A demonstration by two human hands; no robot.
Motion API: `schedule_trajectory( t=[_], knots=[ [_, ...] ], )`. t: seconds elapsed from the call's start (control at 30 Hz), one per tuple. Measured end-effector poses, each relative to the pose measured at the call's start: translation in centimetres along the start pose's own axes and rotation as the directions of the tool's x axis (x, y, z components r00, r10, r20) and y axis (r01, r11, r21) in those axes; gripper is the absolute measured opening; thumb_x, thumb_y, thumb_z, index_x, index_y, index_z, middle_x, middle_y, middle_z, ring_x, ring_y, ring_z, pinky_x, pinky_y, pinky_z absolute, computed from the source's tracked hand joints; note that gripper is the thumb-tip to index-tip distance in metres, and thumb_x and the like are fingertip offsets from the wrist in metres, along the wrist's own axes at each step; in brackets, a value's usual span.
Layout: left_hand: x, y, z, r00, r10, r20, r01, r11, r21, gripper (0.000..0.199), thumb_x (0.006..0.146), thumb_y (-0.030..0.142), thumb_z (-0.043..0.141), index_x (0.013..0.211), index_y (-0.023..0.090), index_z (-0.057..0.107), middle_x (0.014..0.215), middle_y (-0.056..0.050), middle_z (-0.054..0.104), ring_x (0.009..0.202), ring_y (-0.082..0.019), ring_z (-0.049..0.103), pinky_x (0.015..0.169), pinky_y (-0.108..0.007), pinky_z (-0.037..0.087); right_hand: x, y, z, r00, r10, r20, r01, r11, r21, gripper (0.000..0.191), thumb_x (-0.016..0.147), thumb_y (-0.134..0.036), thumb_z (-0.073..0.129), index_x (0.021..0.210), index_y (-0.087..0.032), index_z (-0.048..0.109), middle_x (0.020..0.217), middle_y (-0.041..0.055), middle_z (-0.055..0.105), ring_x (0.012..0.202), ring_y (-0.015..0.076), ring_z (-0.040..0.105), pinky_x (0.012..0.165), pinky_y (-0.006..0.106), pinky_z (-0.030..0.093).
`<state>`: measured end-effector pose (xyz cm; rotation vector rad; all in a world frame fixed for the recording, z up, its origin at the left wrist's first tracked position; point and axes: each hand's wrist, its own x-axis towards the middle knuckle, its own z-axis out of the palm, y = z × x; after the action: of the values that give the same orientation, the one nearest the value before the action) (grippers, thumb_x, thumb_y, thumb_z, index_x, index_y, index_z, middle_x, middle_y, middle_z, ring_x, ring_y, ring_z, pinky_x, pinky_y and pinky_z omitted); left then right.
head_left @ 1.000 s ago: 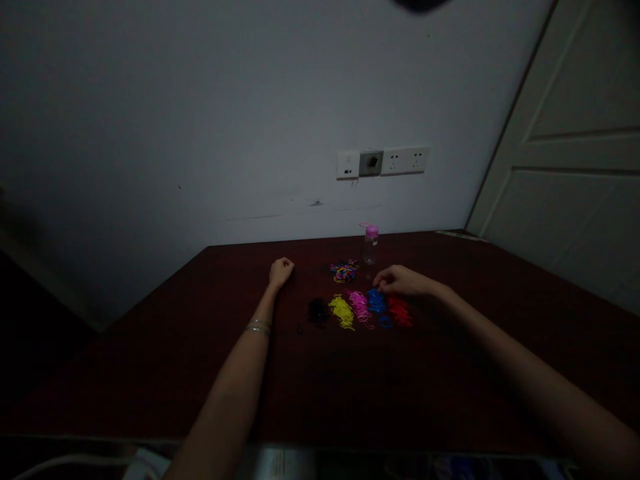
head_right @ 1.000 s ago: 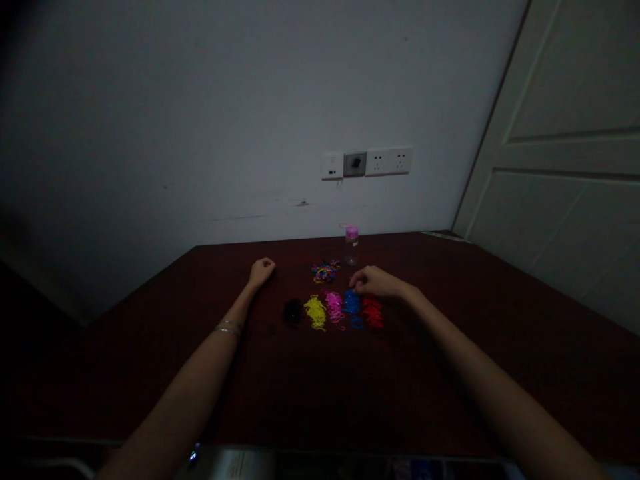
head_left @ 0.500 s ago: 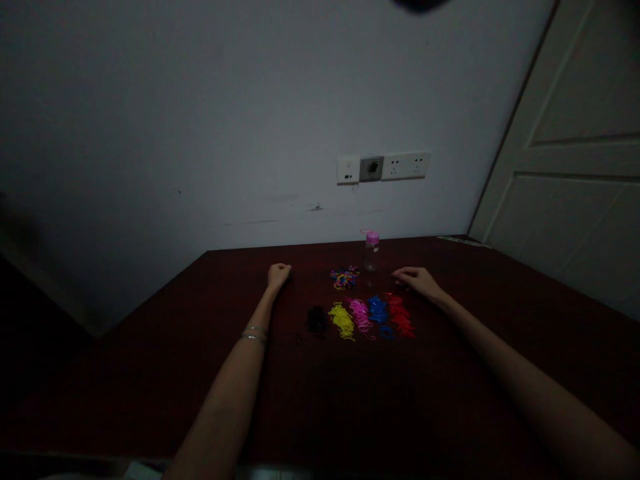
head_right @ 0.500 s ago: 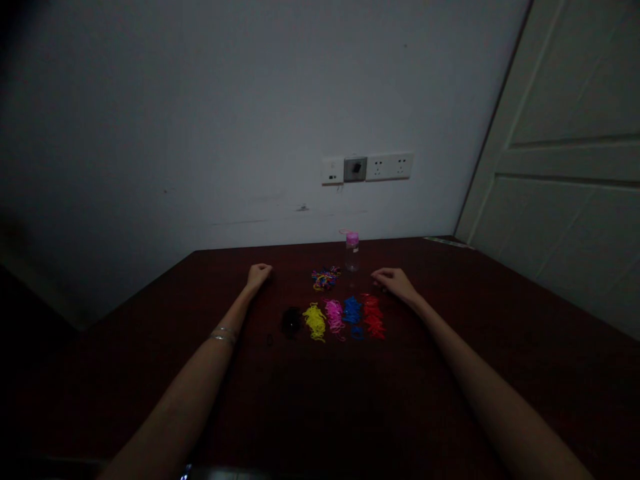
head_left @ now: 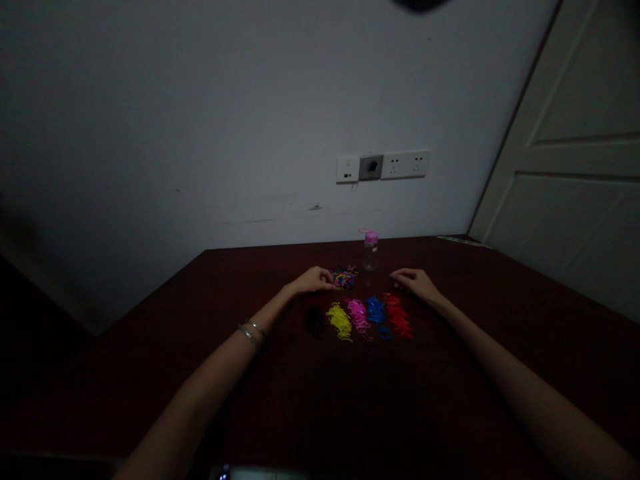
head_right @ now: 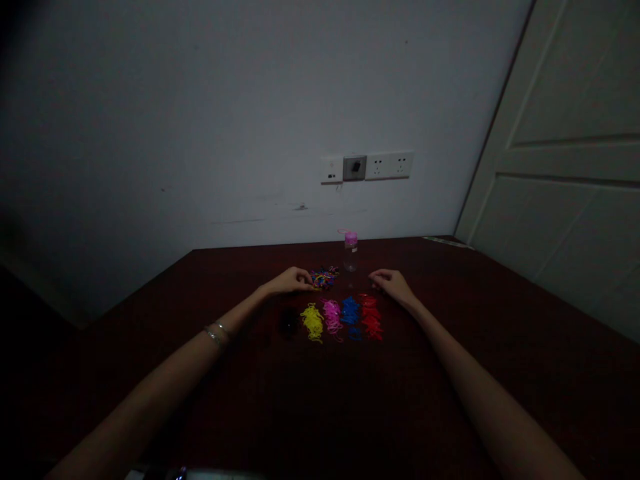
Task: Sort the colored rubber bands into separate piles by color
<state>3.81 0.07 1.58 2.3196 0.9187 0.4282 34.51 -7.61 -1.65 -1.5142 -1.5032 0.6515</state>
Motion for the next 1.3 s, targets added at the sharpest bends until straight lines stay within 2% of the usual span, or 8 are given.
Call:
schedule_trajectory(
  t=[0.17, 0.37, 0.67, 0.87, 0.97, 1.07, 1.17, 1.3],
  knots=[
    [0.9, 0.2, 1.2, 0.999, 0.035, 0.028, -0.037, 0.996, 0.084, 0.023, 0.065, 0.032, 0.060, 0.077, 0.013, 0.066, 0.058, 0.002, 0.053, 0.053, -0.007, 0.042, 0.048, -0.018, 0.029, -0.1, -0.2, 0.1, 1.000, 0.018, -0.013, -0.017, 0.999, 0.032, 0.032, 0.068, -0.038, 0.053, 0.082, -0.011, 0.064, 0.060, 0.0035, 0.061, 0.050, 0.0101, 0.049, 0.044, 0.020, 0.036],
    [1.5, 0.1, 1.8, 1.000, 0.016, 0.009, -0.016, 0.999, 0.048, 0.016, 0.066, 0.019, 0.054, 0.073, 0.011, 0.066, 0.055, 0.001, 0.053, 0.051, -0.006, 0.042, 0.050, -0.019, 0.029, -0.1, -0.1, 0.0, 0.999, 0.025, -0.034, -0.023, 0.997, 0.070, 0.030, 0.066, -0.038, 0.055, 0.078, -0.012, 0.065, 0.059, 0.0034, 0.061, 0.050, 0.0101, 0.049, 0.043, 0.020, 0.036],
    [1.6, 0.4, 0.4, 1.000, 0.008, 0.000, -0.008, 0.997, -0.083, 0.021, 0.065, 0.027, 0.059, 0.074, 0.010, 0.066, 0.048, 0.003, 0.047, 0.044, -0.005, 0.035, 0.045, -0.019, 0.023, 0.1, 0.2, 0.0, 0.999, 0.037, -0.033, -0.033, 0.994, 0.101, 0.027, 0.066, -0.033, 0.055, 0.081, -0.012, 0.065, 0.060, 0.0034, 0.060, 0.049, 0.0095, 0.048, 0.041, 0.019, 0.035],
    [0.8, 2.2, -1.0, 0.999, 0.002, 0.047, 0.004, 0.991, -0.135, 0.020, 0.062, 0.028, 0.063, 0.069, 0.009, 0.065, 0.045, 0.004, 0.046, 0.044, -0.005, 0.035, 0.046, -0.020, 0.025, 0.0, 0.2, 0.0, 0.998, 0.054, -0.027, -0.051, 0.994, 0.096, 0.028, 0.067, -0.033, 0.056, 0.083, -0.012, 0.064, 0.061, 0.0036, 0.060, 0.050, 0.0093, 0.048, 0.041, 0.018, 0.035],
    [0.0, 3.3, -1.4, 0.994, 0.009, 0.108, 0.006, 0.991, -0.137, 0.019, 0.062, 0.028, 0.064, 0.068, 0.010, 0.065, 0.045, 0.004, 0.046, 0.044, -0.005, 0.035, 0.046, -0.019, 0.025, 0.0, 0.1, 0.0, 0.998, 0.051, -0.032, -0.048, 0.995, 0.090, 0.028, 0.066, -0.033, 0.056, 0.083, -0.011, 0.065, 0.060, 0.0040, 0.061, 0.051, 0.0095, 0.048, 0.042, 0.018, 0.035],
    [-1.0, 4.0, -1.6, 0.976, 0.016, 0.216, 0.009, 0.993, -0.116, 0.018, 0.063, 0.027, 0.063, 0.070, 0.010, 0.066, 0.046, 0.003, 0.046, 0.045, -0.005, 0.037, 0.045, -0.019, 0.025, 0.0, 0.2, 0.0, 0.999, 0.039, -0.038, -0.036, 0.995, 0.089, 0.028, 0.066, -0.033, 0.056, 0.082, -0.011, 0.065, 0.060, 0.0041, 0.061, 0.050, 0.0096, 0.048, 0.042, 0.019, 0.036],
    [-1.8, 4.2, -1.4, 0.948, 0.016, 0.319, 0.009, 0.997, -0.077, 0.019, 0.063, 0.027, 0.063, 0.072, 0.010, 0.066, 0.049, 0.003, 0.049, 0.046, -0.005, 0.039, 0.045, -0.018, 0.026, 0.1, 0.4, 0.0, 0.999, 0.037, -0.040, -0.033, 0.996, 0.079, 0.029, 0.066, -0.033, 0.055, 0.082, -0.012, 0.065, 0.060, 0.0040, 0.061, 0.050, 0.0096, 0.048, 0.042, 0.019, 0.035],
    [-2.4, 3.8, -1.2, 0.931, 0.016, 0.366, 0.015, 0.997, -0.081, 0.021, 0.064, 0.028, 0.062, 0.075, 0.010, 0.066, 0.050, 0.003, 0.047, 0.046, -0.005, 0.037, 0.044, -0.018, 0.025, 0.2, 0.7, 0.0, 0.999, 0.031, -0.036, -0.029, 0.997, 0.065, 0.029, 0.067, -0.035, 0.055, 0.082, -0.013, 0.065, 0.061, 0.0040, 0.062, 0.050, 0.0101, 0.049, 0.042, 0.019, 0.035]
  ],
)
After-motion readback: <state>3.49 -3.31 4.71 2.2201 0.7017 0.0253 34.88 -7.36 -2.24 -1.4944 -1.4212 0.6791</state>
